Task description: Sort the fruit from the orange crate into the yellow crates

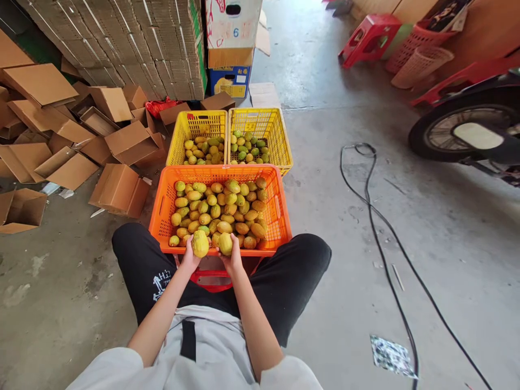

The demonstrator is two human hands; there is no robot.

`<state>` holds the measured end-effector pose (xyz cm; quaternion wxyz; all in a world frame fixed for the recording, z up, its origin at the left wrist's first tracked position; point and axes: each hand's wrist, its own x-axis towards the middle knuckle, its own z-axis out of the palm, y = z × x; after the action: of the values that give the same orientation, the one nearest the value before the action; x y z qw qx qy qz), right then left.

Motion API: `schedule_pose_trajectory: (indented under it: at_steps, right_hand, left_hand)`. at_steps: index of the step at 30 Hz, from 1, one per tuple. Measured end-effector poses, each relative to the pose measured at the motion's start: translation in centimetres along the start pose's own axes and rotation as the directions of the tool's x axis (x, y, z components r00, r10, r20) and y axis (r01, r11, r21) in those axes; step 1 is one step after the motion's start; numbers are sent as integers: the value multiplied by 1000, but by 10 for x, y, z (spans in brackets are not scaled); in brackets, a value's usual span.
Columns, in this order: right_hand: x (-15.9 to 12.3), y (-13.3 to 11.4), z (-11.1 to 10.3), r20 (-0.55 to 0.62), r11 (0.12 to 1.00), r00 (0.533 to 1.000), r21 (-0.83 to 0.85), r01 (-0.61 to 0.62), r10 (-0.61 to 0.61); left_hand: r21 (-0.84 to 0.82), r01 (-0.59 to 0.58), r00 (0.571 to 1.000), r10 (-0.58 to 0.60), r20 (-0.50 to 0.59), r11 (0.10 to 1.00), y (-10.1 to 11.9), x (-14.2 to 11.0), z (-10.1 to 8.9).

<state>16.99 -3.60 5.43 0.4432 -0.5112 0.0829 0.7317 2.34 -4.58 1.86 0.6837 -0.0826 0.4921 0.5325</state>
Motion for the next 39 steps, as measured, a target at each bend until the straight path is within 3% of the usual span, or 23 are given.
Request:
schedule_pose_trajectory:
  at_steps: [10, 17, 28, 39]
  right_hand:
    - [0, -5, 0, -19, 996, 997, 52, -73, 74]
    - [1, -2, -2, -54, 1000, 999, 16, -3, 4]
    - [-10, 0, 6, -4, 981, 995, -166, 101, -103]
    - [-6, -2, 7, -15, 999, 999, 18, 41, -41]
  left_hand:
    - [-114, 55, 998, -50, 47, 992, 2, 4, -5]
    - [-93, 15, 1000, -13, 21, 996, 4, -3, 0]
    - [139, -119, 992, 112, 60, 983, -6, -5, -5]
    - [14, -23, 998, 22, 66, 1000, -2, -4, -2]
